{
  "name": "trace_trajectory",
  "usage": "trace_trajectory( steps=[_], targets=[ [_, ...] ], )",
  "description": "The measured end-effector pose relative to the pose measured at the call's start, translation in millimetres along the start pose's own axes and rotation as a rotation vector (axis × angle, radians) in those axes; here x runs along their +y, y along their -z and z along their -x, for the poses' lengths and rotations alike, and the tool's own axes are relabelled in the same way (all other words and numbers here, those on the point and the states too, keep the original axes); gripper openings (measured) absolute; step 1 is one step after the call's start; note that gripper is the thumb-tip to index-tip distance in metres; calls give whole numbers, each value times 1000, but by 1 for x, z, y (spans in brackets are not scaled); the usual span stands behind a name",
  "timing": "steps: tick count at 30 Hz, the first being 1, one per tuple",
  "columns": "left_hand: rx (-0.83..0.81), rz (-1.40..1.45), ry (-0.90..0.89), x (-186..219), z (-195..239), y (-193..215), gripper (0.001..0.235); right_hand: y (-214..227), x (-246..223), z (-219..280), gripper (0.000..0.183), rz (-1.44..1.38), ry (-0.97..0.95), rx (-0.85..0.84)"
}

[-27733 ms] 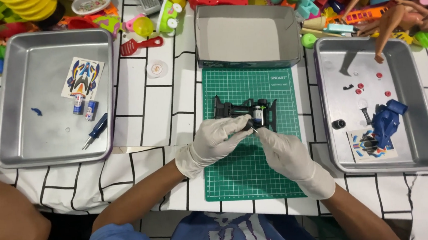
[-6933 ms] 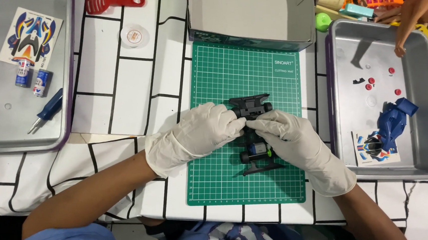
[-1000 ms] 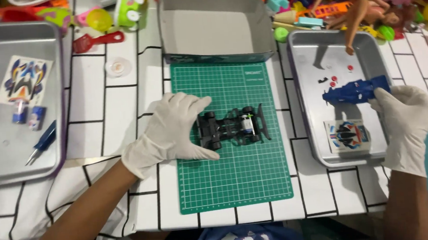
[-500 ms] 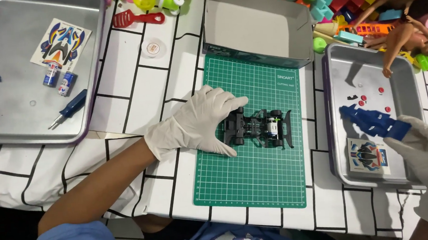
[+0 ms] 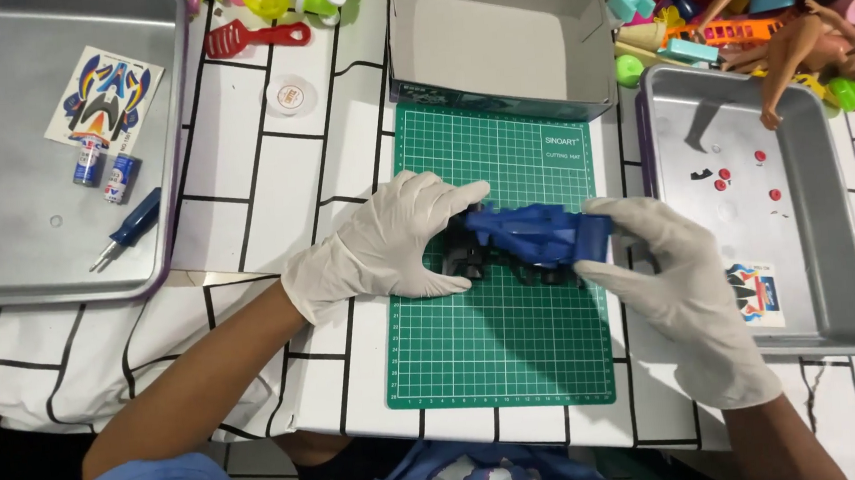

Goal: The person assembles a model car on a green cutting mat. They attach the blue body shell to the black chassis, then insert red wheels into the wheel wells one by one.

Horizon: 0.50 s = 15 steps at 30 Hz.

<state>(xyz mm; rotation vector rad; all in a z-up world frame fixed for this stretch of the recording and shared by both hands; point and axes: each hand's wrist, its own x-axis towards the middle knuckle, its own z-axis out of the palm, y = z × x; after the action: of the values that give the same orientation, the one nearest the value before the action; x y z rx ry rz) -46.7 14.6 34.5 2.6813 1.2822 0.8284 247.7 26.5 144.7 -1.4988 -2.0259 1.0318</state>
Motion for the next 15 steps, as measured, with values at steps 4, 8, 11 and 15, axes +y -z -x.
trace_trajectory(
  steps=[4,8,11,15],
  targets=[
    [-58,83,61,2,1,2,108,-34,39,-15,58,-100,255,51],
    [12,95,26,2,-1,3,85,-39,45,-18,57,1,296,34],
    [25,120,15,4,0,3,77,-41,48,-14,56,-26,238,21],
    [7,47,3,6,-2,6,73,-40,57,-13,59,-41,172,43]
  ],
)
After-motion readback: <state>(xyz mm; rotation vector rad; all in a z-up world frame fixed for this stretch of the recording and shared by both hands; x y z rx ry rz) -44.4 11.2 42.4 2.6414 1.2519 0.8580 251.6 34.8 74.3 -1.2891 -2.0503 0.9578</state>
